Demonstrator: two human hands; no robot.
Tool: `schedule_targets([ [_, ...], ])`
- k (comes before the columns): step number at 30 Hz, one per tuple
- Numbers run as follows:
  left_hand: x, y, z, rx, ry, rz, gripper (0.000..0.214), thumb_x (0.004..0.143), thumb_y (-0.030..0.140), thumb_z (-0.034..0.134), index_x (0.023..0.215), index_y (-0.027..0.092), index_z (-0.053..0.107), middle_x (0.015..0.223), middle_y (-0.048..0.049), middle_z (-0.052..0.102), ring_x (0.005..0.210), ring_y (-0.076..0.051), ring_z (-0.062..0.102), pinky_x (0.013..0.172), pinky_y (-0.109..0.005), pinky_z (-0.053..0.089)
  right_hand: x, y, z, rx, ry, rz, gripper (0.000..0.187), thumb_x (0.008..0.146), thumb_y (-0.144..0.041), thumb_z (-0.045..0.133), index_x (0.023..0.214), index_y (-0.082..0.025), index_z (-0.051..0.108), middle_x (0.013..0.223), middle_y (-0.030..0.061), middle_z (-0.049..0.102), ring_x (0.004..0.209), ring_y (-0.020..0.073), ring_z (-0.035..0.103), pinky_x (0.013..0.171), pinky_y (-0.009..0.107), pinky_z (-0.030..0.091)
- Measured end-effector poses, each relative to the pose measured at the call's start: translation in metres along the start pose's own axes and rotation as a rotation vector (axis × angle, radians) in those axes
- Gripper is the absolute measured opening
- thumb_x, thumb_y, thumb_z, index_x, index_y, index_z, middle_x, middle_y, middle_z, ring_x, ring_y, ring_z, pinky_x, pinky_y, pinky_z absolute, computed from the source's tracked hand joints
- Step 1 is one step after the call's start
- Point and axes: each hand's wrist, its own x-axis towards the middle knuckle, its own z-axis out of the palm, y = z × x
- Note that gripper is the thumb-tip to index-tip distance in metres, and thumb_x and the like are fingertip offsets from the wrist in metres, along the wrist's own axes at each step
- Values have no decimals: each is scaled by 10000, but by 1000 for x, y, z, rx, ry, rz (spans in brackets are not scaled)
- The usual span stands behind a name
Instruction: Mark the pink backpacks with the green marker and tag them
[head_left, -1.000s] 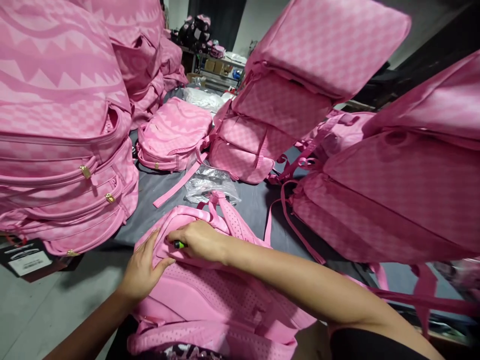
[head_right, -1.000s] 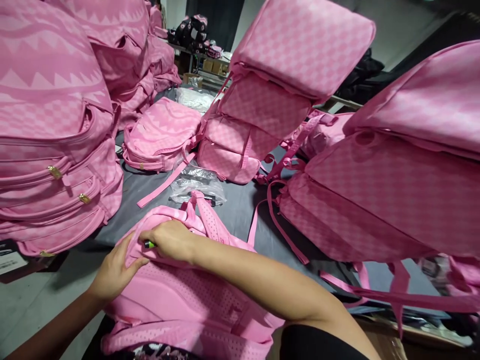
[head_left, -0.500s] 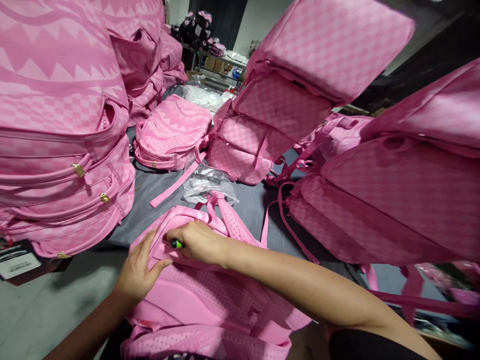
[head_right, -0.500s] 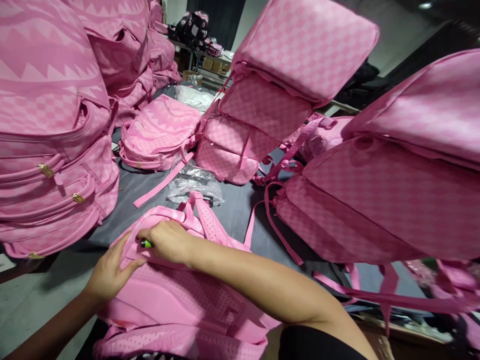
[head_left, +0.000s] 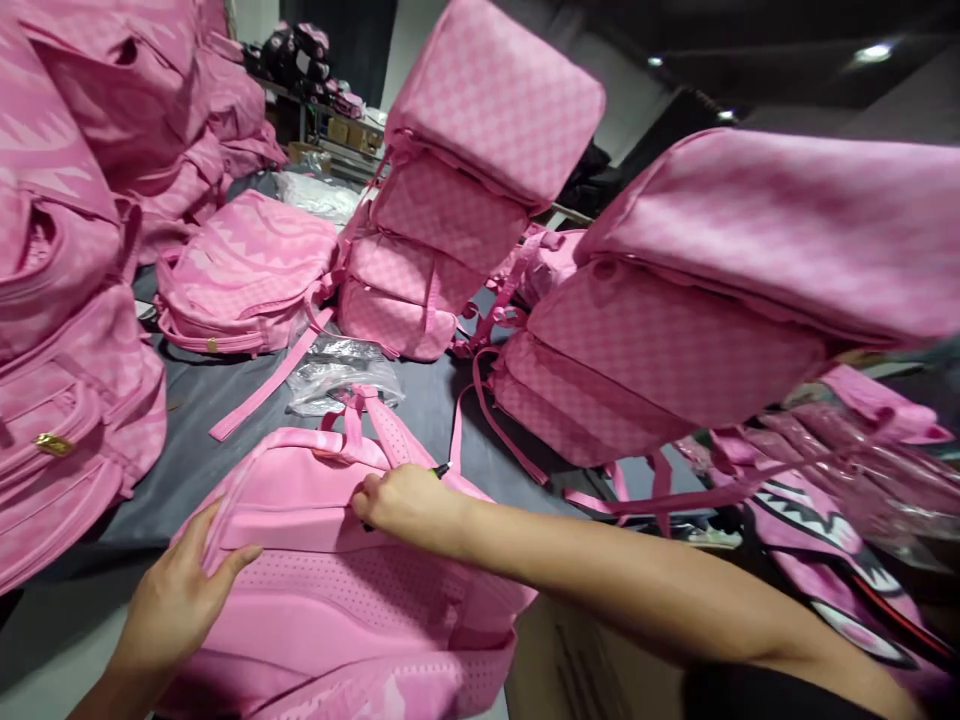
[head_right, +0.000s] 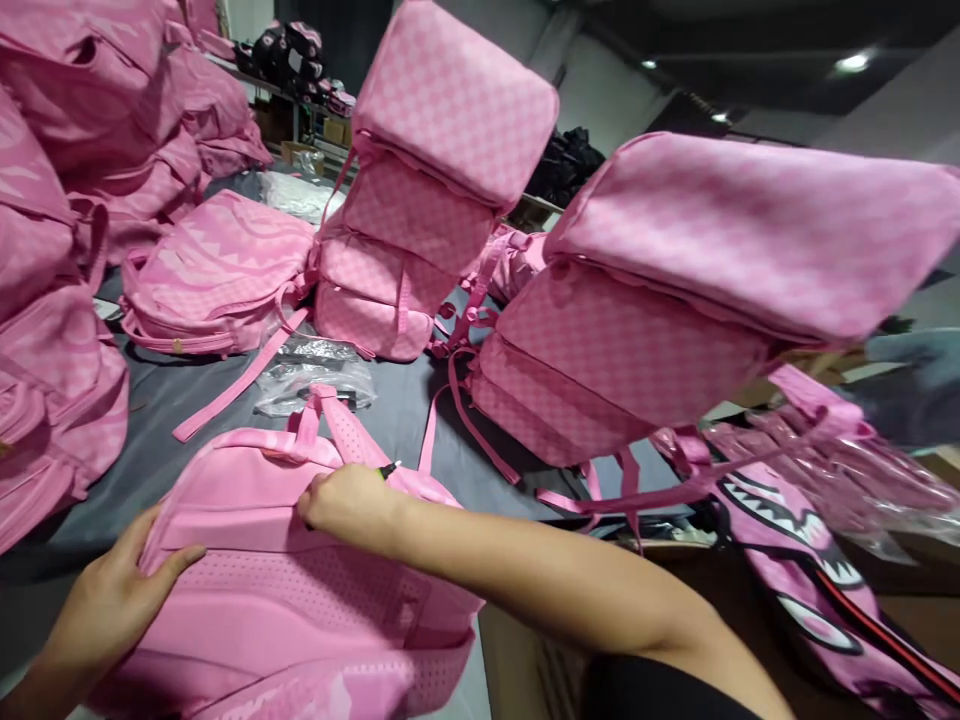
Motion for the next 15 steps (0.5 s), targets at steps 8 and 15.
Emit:
schedule_targets([
  [8, -4, 9, -1, -41, -1, 76, 771, 777, 513, 678, 1436, 150, 508, 1516, -185, 436, 1401, -361, 413, 1098, -528, 439, -34, 26, -24, 200, 325, 472, 317, 897, -171, 580, 1210, -219, 608, 1115, 63, 718, 902, 219, 702, 692, 281, 474],
  [15, -7, 6, 12, 53, 22, 82, 726, 771, 471, 714, 1418, 188, 545, 1475, -156, 483, 1363, -329, 472, 1087, -477, 467, 111, 85, -63, -5, 407, 362, 226, 948, -286, 579, 1137, -173, 629, 1171, 146, 661, 1038, 260, 633, 763, 301, 483],
])
